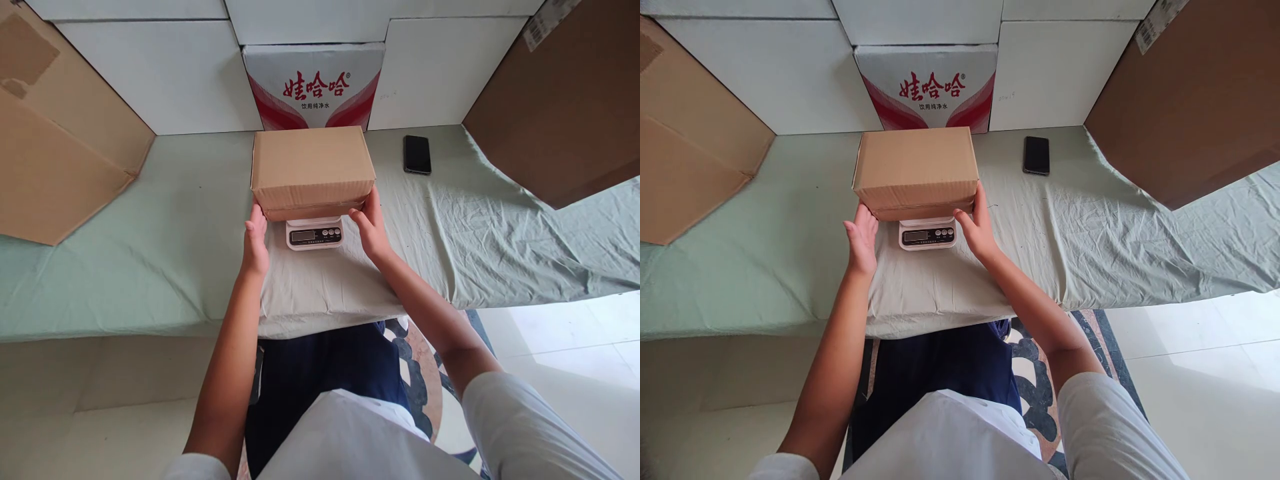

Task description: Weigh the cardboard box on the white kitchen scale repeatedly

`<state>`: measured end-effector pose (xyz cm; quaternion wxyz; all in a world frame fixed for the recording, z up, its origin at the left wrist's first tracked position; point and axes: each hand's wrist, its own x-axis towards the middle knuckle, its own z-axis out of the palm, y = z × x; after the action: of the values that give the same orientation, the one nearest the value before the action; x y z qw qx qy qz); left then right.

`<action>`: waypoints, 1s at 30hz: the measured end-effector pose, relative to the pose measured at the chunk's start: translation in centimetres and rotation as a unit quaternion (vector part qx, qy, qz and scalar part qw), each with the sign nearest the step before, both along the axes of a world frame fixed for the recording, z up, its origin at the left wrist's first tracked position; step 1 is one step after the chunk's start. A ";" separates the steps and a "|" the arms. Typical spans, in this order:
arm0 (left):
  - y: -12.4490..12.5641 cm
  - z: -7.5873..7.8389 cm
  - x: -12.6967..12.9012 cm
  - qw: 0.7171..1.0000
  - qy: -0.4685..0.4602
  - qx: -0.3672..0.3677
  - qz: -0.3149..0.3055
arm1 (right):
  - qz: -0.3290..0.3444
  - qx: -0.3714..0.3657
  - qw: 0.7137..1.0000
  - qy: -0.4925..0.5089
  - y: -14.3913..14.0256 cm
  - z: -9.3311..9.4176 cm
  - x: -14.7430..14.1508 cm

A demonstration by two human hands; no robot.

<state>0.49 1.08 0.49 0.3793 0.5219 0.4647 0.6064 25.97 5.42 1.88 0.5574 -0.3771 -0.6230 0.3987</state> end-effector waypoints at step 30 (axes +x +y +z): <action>0.4 -0.7 -1.4 0.999 0.007 0.013 0.049 | -0.022 -0.022 0.997 0.073 1.1 -0.8 0.8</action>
<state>-0.89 1.43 -0.21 0.3397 0.5075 0.4844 0.6264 26.80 6.51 1.10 0.6014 -0.3727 -0.5631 0.4271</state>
